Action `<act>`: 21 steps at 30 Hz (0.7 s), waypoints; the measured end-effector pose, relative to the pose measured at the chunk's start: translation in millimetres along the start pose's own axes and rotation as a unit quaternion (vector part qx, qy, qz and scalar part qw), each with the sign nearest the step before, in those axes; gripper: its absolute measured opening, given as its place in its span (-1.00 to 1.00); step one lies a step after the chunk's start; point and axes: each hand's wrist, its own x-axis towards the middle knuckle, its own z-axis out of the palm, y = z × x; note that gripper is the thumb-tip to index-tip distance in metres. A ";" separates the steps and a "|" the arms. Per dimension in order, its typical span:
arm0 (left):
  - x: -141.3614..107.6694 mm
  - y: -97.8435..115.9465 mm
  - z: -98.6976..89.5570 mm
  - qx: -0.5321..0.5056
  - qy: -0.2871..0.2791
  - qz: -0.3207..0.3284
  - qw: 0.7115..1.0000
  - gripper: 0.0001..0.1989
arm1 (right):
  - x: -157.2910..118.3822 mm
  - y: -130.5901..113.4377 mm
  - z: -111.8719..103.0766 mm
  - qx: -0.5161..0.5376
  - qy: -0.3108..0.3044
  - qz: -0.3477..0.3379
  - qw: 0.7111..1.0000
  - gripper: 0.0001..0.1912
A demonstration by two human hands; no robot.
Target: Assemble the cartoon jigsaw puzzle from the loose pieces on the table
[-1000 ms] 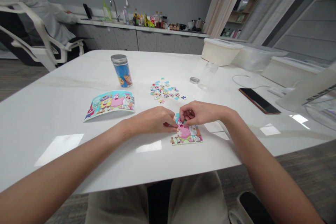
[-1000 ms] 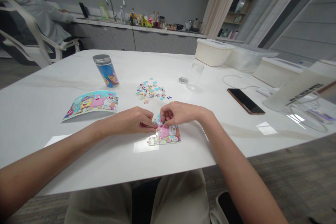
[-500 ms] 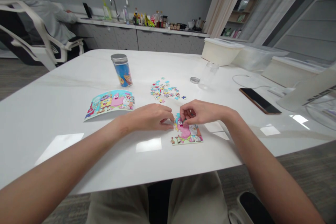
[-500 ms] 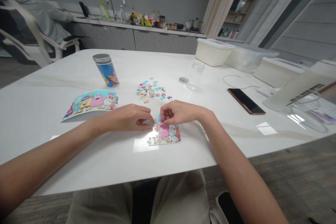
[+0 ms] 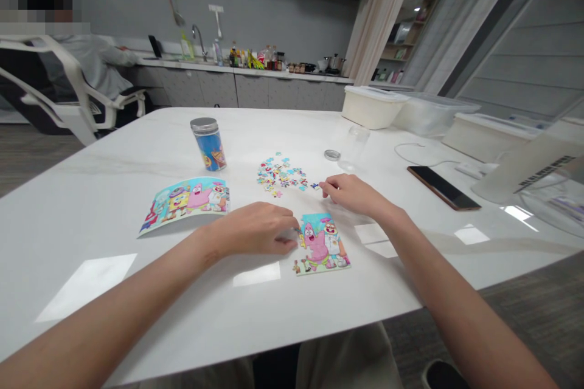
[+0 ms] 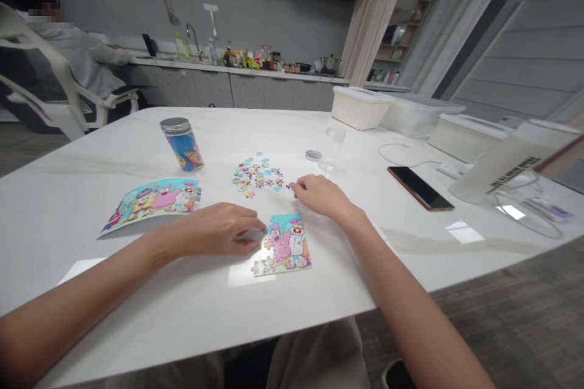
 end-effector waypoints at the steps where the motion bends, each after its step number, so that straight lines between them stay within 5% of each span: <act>1: 0.1 0.5 -0.5 0.003 -0.002 -0.005 1.000 -0.85 | 0.1 0.1 0.4 -0.003 -0.009 0.007 1.000 -0.63; 7: 0.7 2.0 -7.5 0.058 -0.042 -0.096 0.993 -0.76 | 0.4 2.4 1.9 -0.029 -0.052 0.047 0.997 -0.64; 13: 0.9 -3.9 -7.6 0.115 -0.075 -0.161 0.977 -0.64 | -1.6 2.3 3.8 -0.027 -0.029 0.044 0.998 -0.70; 21: 4.2 2.6 5.9 0.167 -0.045 -0.191 0.966 -0.64 | 6.8 12.6 15.9 -0.029 0.052 -0.075 0.995 -0.76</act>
